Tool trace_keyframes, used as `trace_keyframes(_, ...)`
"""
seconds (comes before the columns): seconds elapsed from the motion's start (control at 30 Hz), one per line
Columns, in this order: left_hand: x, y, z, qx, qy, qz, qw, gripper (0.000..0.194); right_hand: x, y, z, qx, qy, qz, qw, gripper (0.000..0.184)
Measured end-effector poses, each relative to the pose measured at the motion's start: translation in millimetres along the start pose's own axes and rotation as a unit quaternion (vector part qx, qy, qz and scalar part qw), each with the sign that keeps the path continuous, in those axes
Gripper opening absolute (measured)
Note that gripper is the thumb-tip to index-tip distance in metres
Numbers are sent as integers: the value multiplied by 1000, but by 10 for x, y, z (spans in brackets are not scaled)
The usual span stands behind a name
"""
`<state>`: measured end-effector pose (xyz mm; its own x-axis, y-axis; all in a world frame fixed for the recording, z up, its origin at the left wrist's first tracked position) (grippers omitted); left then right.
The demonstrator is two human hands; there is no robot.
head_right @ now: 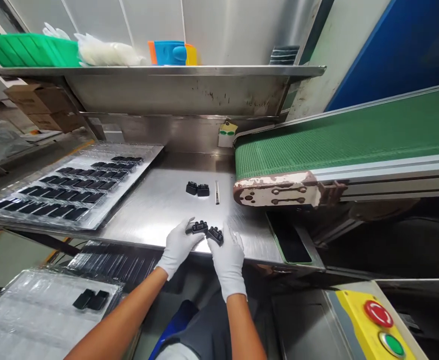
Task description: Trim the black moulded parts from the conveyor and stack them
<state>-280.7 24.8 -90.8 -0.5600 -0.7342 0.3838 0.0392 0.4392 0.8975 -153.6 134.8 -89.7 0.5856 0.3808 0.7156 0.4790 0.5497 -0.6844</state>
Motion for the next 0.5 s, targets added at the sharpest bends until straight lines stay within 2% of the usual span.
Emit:
trace_keyframes(0.1, -29, 93, -119, 30, -87, -150, 984, 34, 53, 55, -31, -26, -22, 50, 998, 73)
trace_keyframes(0.17, 5, 159, -293, 62, -168, -227, 957, 31, 118, 116, -30, -36, -40, 80, 995, 75)
trace_keyframes(0.23, 3, 203, -546, 120, -276, -290, 909, 34, 195, 172, 5, -43, -46, 92, 994, 76)
trace_keyframes(0.33, -114, 216, -995, 233, -409, -368, 802, 34, 317, 243, -22, -22, -15, 101, 994, 82)
trace_keyframes(0.4, -242, 211, -1241, 280, -442, -401, 752, 32, 402, 348, -269, -5, 36, 105, 994, 79)
trace_keyframes(0.43, -315, 207, -1338, 297, -450, -411, 735, 32, 446, 446, -498, -17, 62, 106, 992, 75)
trace_keyframes(0.5, -461, 201, -1488, 328, -458, -420, 712, 31, 558, 745, -1159, -100, 107, 91, 985, 60)
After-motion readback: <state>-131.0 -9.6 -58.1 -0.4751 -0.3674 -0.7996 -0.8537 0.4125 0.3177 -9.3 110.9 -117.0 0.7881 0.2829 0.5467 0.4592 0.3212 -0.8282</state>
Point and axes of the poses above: each hand's wrist, its own z-axis towards the middle knuckle, its own x-axis out of the back of the hand, y = z × x, the point moved 4 cm from there along z, towards the middle knuckle, and after that the axes turned 9 degrees about x, right-handed, at the moved point
